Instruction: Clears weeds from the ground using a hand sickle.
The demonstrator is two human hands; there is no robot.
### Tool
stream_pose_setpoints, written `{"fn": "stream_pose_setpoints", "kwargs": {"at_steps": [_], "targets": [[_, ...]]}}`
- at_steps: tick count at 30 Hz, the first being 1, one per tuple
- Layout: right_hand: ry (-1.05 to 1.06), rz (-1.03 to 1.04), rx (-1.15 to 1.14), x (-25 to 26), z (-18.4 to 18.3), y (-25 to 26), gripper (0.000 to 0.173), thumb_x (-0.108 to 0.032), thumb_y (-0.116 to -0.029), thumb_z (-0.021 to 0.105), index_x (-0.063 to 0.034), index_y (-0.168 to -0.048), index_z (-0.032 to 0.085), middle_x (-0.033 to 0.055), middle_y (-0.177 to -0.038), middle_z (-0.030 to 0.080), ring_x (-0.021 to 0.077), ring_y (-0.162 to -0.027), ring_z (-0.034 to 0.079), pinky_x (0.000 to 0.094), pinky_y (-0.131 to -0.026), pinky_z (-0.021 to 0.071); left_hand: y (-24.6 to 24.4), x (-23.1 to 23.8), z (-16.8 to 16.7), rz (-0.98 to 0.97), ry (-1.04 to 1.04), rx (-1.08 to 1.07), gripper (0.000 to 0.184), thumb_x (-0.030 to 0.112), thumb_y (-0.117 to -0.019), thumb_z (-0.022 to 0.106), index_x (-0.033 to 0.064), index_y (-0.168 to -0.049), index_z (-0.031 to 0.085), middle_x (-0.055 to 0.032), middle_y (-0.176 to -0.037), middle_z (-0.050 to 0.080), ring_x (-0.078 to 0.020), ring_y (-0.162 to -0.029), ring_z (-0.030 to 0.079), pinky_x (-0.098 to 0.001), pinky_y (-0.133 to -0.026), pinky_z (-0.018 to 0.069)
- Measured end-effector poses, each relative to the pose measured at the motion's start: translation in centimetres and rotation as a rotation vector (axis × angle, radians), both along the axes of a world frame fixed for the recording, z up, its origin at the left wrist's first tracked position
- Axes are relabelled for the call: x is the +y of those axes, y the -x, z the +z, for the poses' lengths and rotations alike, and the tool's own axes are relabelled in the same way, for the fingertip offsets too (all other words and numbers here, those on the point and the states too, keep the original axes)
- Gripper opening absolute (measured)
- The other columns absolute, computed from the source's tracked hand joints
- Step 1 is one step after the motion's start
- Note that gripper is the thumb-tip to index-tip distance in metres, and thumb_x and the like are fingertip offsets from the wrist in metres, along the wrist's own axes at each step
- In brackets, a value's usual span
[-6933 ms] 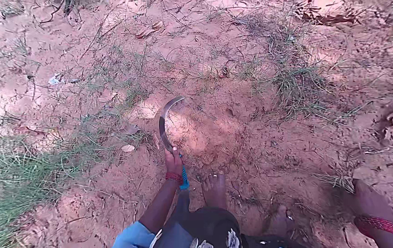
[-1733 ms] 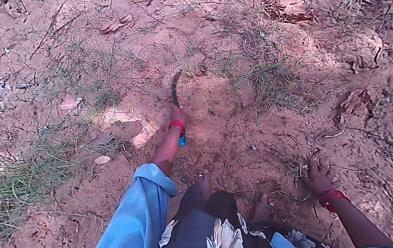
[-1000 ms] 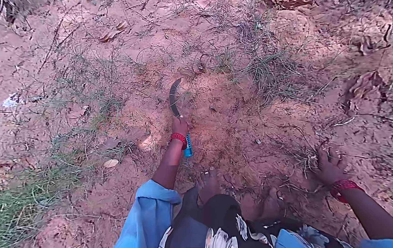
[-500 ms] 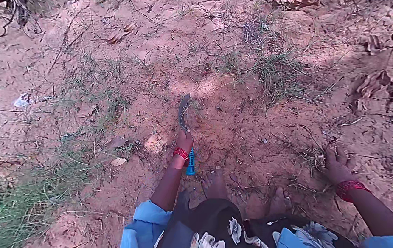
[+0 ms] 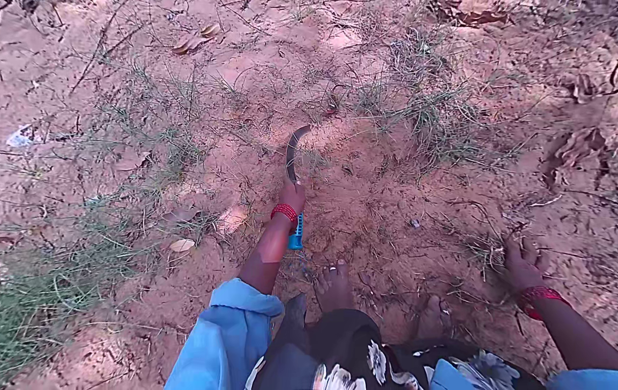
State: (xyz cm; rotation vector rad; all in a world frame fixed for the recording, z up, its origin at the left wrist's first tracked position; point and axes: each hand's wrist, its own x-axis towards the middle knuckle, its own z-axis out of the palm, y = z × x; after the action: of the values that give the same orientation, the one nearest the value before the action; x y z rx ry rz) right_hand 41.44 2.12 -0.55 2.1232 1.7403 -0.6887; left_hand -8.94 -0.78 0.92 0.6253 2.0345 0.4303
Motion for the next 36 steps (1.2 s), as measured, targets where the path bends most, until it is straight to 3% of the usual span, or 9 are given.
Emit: {"fn": "stream_pose_setpoints", "kwargs": {"at_steps": [4, 9, 14, 19, 22, 24, 27, 29, 36], "targets": [[0.006, -0.014, -0.042, 0.4, 0.1, 0.5, 0.084, -0.003, -0.092, 0.072, -0.0059, -0.163, 0.026, 0.0294, -0.17, 0.007, 0.0604, -0.153, 0.007, 0.0854, -0.106, 0.0219, -1.6, -6.3, 1.2, -0.03, 0.015, -0.027, 0.054, 0.02, -0.1132, 0.031, -0.0063, -0.158, 0.016, -0.0243, -0.106, 0.064, -0.032, -0.085, 0.068, -0.0462, -0.083, 0.0565], [0.004, -0.007, -0.012, 0.2, 0.4, 0.3, 0.085, -0.001, -0.0907, 0.072, -0.0034, -0.162, 0.027, 0.0328, -0.169, 0.007, 0.0629, -0.151, 0.009, 0.0825, -0.109, 0.0237, -4.5, -13.6, 1.5, -0.067, -0.013, -0.026, 0.046, 0.016, -0.1116, 0.034, -0.0112, -0.148, 0.032, -0.023, -0.095, 0.065, -0.0329, -0.08, 0.067, -0.0487, -0.079, 0.0554], [-0.304, 0.032, 0.098, 0.9, 1.8, 3.9, 0.058, 0.005, -0.0869, 0.069, 0.0163, -0.14, 0.05, 0.0462, -0.15, 0.036, 0.0671, -0.143, 0.027, 0.0825, -0.111, 0.0158, -4.1, -14.9, 1.2, -0.005, -0.371, 0.337, 0.052, 0.016, -0.1084, 0.037, -0.0238, -0.141, 0.036, -0.0265, -0.089, 0.067, -0.0376, -0.078, 0.069, -0.0524, -0.079, 0.0566], [-0.485, 0.576, 0.462, 6.8, 1.7, 15.5, 0.044, 0.013, -0.0649, 0.075, 0.0171, -0.108, 0.065, 0.0404, -0.107, 0.065, 0.0637, -0.104, 0.06, 0.0743, -0.093, 0.0424, -1.3, -13.9, 0.3, 0.169, -0.475, 0.318, 0.055, 0.02, -0.1088, 0.035, -0.0208, -0.145, 0.029, -0.018, -0.088, 0.063, -0.0207, -0.067, 0.062, -0.0399, -0.065, 0.0554], [-0.487, 0.839, 0.715, 12.3, 1.3, 25.5, 0.056, 0.016, -0.0597, 0.08, 0.0135, -0.114, 0.067, 0.0369, -0.114, 0.067, 0.0578, -0.108, 0.064, 0.0689, -0.092, 0.0484, -0.2, -13.9, 0.8, 0.253, -0.443, 0.255, 0.053, 0.018, -0.1081, 0.034, -0.0189, -0.146, 0.025, -0.0079, -0.082, 0.058, -0.0098, -0.063, 0.058, -0.0291, -0.062, 0.054], [-0.412, 0.919, 0.775, 15.6, 0.6, 32.1, 0.057, 0.014, -0.0667, 0.078, 0.0127, -0.122, 0.065, 0.0383, -0.127, 0.06, 0.0559, -0.118, 0.06, 0.0643, -0.099, 0.0491, 0.2, -14.4, 1.6, 0.261, -0.37, 0.288, 0.053, 0.02, -0.108, 0.033, -0.0192, -0.144, 0.03, -0.0121, -0.085, 0.061, -0.0143, -0.068, 0.06, -0.033, -0.067, 0.0548], [-0.093, 0.748, 0.608, 18.6, 0.2, 40.3, 0.083, 0.004, -0.0832, 0.075, 0.0041, -0.157, 0.036, 0.035, -0.158, 0.036, 0.0546, -0.145, 0.036, 0.0637, -0.117, 0.0328, 0.4, -15.3, 1.1, 0.277, -0.359, 0.329, 0.05, 0.021, -0.1091, 0.031, -0.0186, -0.138, 0.036, -0.0115, -0.082, 0.06, -0.0134, -0.06, 0.058, -0.0318, -0.058, 0.0537], [0.065, 0.696, 0.509, 18.8, 0.2, 43.5, 0.098, -0.002, -0.087, 0.075, -0.0039, -0.165, 0.015, 0.0292, -0.165, 0.027, 0.0516, -0.153, 0.025, 0.0685, -0.12, 0.0242, 0.5, -15.4, 0.4, 0.298, -0.403, 0.307, 0.048, 0.019, -0.1087, 0.031, -0.0189, -0.138, 0.035, -0.0073, -0.078, 0.059, -0.0091, -0.055, 0.056, -0.0275, -0.054, 0.0523], [0.17, 1.265, 0.343, 12.8, 0.1, 45.6, 0.097, -0.005, -0.076, 0.084, -0.0213, -0.16, 0.039, 0.0089, -0.164, 0.04, 0.0476, -0.154, 0.022, 0.0799, -0.108, 0.0273, 0.8, -15.1, -1.2, 0.34, -0.49, 0.209, 0.043, 0.016, -0.1062, 0.033, -0.0179, -0.132, 0.035, -0.0021, -0.074, 0.056, -0.0049, -0.051, 0.054, -0.0232, -0.051, 0.0526]]}}
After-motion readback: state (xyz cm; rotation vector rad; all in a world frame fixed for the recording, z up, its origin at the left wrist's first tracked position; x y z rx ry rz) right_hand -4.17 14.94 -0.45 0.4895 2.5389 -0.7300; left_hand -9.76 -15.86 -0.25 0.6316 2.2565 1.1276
